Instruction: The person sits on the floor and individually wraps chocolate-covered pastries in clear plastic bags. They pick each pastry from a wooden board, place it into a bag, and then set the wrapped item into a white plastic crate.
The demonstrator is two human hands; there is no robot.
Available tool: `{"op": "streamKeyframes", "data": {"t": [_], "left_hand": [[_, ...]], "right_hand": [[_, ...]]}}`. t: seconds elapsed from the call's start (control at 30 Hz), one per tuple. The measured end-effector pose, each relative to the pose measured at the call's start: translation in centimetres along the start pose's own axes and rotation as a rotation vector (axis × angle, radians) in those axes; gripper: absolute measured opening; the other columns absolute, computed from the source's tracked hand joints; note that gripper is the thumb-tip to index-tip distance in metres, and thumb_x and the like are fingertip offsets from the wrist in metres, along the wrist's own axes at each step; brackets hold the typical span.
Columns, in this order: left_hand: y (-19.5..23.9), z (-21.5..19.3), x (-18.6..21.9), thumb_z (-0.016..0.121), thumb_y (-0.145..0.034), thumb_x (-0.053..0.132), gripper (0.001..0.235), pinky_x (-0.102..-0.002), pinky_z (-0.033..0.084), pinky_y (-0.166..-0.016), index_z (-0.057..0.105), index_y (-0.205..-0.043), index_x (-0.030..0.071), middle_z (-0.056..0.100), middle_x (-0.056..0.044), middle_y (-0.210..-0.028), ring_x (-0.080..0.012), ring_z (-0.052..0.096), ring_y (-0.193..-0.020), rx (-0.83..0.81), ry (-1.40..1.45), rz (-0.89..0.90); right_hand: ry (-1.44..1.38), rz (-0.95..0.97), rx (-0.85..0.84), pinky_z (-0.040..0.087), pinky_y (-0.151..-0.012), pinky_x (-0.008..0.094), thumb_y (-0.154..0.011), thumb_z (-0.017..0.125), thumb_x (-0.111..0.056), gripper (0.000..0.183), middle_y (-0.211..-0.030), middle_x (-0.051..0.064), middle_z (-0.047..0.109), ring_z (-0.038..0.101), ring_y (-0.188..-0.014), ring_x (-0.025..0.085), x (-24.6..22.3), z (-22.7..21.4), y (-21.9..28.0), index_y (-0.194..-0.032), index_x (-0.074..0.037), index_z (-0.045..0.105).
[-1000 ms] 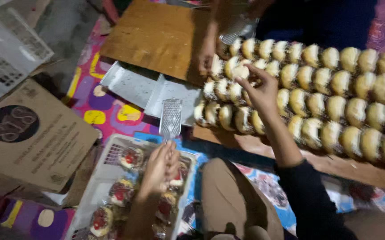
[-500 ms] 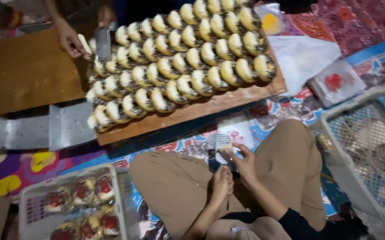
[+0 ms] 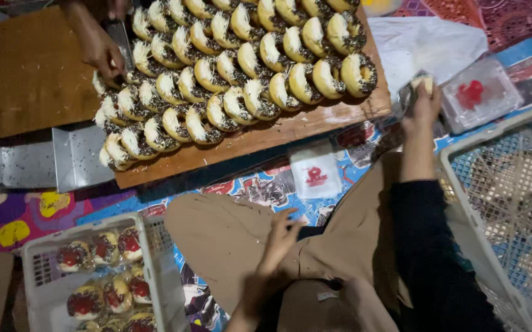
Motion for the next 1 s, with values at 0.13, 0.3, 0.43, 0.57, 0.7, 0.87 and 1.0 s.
{"op": "streamKeyframes", "data": {"t": [0.13, 0.3, 0.43, 0.57, 0.7, 0.87, 1.0], "left_hand": [[3.0, -7.7, -0.2, 0.062, -0.102, 0.02, 0.035, -0.029, 0.055, -0.082, 0.061, -0.134, 0.006, 0.067, -0.015, -0.118, -0.0175, 0.065, -0.099, 0.118, 0.16, -0.163], [3.0, -12.6, 3.0, 0.06, -0.101, 0.017, 0.03, -0.029, 0.057, -0.084, 0.063, -0.127, 0.004, 0.062, -0.009, -0.126, -0.0183, 0.067, -0.104, 0.341, 0.046, -0.055], [2.2, -12.3, 4.5, 0.061, -0.1, 0.016, 0.03, -0.029, 0.056, -0.079, 0.063, -0.127, 0.003, 0.061, -0.009, -0.127, -0.0173, 0.067, -0.104, 0.306, 0.037, -0.042], [2.4, -11.5, 3.8, 0.061, -0.099, 0.015, 0.03, -0.028, 0.056, -0.073, 0.064, -0.126, 0.003, 0.061, -0.009, -0.127, -0.0161, 0.066, -0.102, 0.264, 0.091, -0.022], [3.2, -10.3, 2.0, 0.06, -0.101, 0.015, 0.028, -0.026, 0.057, -0.077, 0.062, -0.127, 0.004, 0.061, -0.008, -0.125, -0.0134, 0.065, -0.102, 0.219, 0.275, -0.093], [1.9, -7.7, 4.4, 0.063, -0.103, 0.016, 0.027, -0.025, 0.053, -0.076, 0.066, -0.127, 0.004, 0.068, -0.01, -0.112, -0.0134, 0.065, -0.093, 0.183, 0.191, -0.052], [0.4, -6.0, 7.8, 0.059, -0.1, 0.023, 0.03, -0.027, 0.055, -0.074, 0.064, -0.125, 0.006, 0.068, -0.006, -0.123, -0.0121, 0.065, -0.092, 0.084, 0.181, 0.006]], "right_hand": [[0.675, -0.446, 0.11, 0.052, -0.083, 0.036, -0.089, 0.075, -0.005, 0.076, -0.14, 0.013, 0.049, 0.063, -0.108, 0.026, -2.8, 0.0, 3.7, -0.154, -0.009, 0.036], [1.127, -0.388, -0.206, 0.052, -0.069, 0.047, -0.095, 0.065, -0.017, 0.035, -0.079, 0.023, 0.065, 0.067, -0.074, 0.037, 7.2, 2.4, 15.5, -0.119, 0.008, 0.057], [1.487, -0.524, -0.582, 0.054, -0.072, 0.053, -0.082, 0.076, -0.024, 0.029, -0.078, 0.027, 0.068, 0.068, -0.077, 0.046, 11.9, 6.0, 20.0, -0.084, 0.005, 0.069], [1.847, -0.698, -0.97, 0.055, -0.07, 0.051, -0.071, 0.076, -0.022, 0.017, -0.076, 0.022, 0.071, 0.071, -0.074, 0.039, 13.7, 8.0, 20.5, -0.071, -0.005, 0.075], [2.032, -0.676, -1.164, 0.056, -0.062, 0.049, -0.072, 0.074, -0.024, 0.014, -0.077, 0.017, 0.074, 0.074, -0.073, 0.035, 15.9, 7.6, 20.5, -0.068, -0.01, 0.076], [2.068, -0.65, -1.217, 0.055, -0.059, 0.049, -0.073, 0.073, -0.024, 0.015, -0.077, 0.016, 0.075, 0.074, -0.072, 0.034, 17.1, 8.0, 19.0, -0.072, -0.01, 0.077], [2.015, -0.762, -1.293, 0.058, -0.067, 0.047, -0.081, 0.069, -0.021, 0.013, -0.082, 0.014, 0.075, 0.074, -0.079, 0.031, 16.2, 8.2, 19.6, -0.076, -0.013, 0.078]]}}
Point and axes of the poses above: each hand's wrist, its own y-axis away from the middle knuckle, its own z-axis out of the palm, x = y × z, the point moved 4 cm from there along -y, towards the middle knuckle
